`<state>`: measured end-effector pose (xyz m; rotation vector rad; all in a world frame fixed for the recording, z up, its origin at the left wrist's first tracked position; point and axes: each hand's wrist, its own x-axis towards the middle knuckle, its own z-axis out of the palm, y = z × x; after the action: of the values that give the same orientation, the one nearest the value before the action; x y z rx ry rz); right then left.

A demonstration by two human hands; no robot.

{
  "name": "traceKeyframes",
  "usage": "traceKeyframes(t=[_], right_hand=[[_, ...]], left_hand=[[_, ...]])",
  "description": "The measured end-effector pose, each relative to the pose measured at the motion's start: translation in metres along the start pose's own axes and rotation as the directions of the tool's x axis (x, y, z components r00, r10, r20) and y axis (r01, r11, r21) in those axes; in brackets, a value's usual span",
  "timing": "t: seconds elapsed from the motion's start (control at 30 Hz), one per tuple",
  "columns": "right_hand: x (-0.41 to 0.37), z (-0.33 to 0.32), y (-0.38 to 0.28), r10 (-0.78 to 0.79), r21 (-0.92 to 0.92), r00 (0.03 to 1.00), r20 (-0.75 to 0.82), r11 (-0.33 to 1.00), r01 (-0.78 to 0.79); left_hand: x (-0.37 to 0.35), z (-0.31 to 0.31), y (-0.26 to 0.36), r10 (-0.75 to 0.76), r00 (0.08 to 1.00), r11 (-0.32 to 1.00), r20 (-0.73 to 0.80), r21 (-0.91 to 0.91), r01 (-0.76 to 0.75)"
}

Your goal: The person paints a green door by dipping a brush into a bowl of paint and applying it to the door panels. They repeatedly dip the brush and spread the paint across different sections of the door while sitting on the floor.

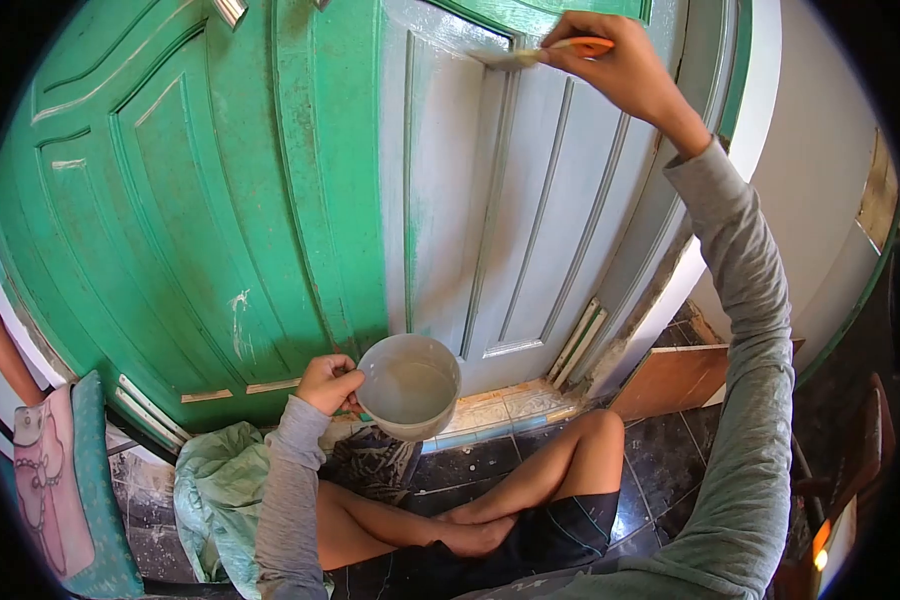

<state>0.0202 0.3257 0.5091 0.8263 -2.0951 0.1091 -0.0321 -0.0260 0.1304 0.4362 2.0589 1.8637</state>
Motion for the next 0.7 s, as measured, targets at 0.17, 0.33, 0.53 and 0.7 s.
traceKeyframes(t=[0.17, 0.33, 0.53, 0.7], right_hand=[[-0.004, -0.001, 0.017, -0.134, -0.069, 0.987, -0.086, 0.989, 0.129], [-0.007, 0.002, -0.005, 0.001, -0.262, 1.0, -0.015, 0.965, -0.004], [0.004, 0.052, -0.032, -0.441, -0.488, 0.891, -0.105, 0.804, 0.34], [-0.043, 0.104, -0.068, -0.367, -0.198, 0.889, 0.273, 0.883, 0.425]], left_hand=[[0.001, 0.0, -0.002, -0.012, 1.0, 0.999, -0.01, 0.036, 0.012], [-0.005, 0.003, 0.004, -0.014, 1.0, 0.998, -0.024, 0.059, 0.016], [-0.006, 0.002, 0.001, -0.009, 0.999, 0.998, -0.033, 0.054, 0.011], [-0.007, 0.0, -0.003, -0.009, 1.0, 0.999, 0.002, 0.041, 0.009]])
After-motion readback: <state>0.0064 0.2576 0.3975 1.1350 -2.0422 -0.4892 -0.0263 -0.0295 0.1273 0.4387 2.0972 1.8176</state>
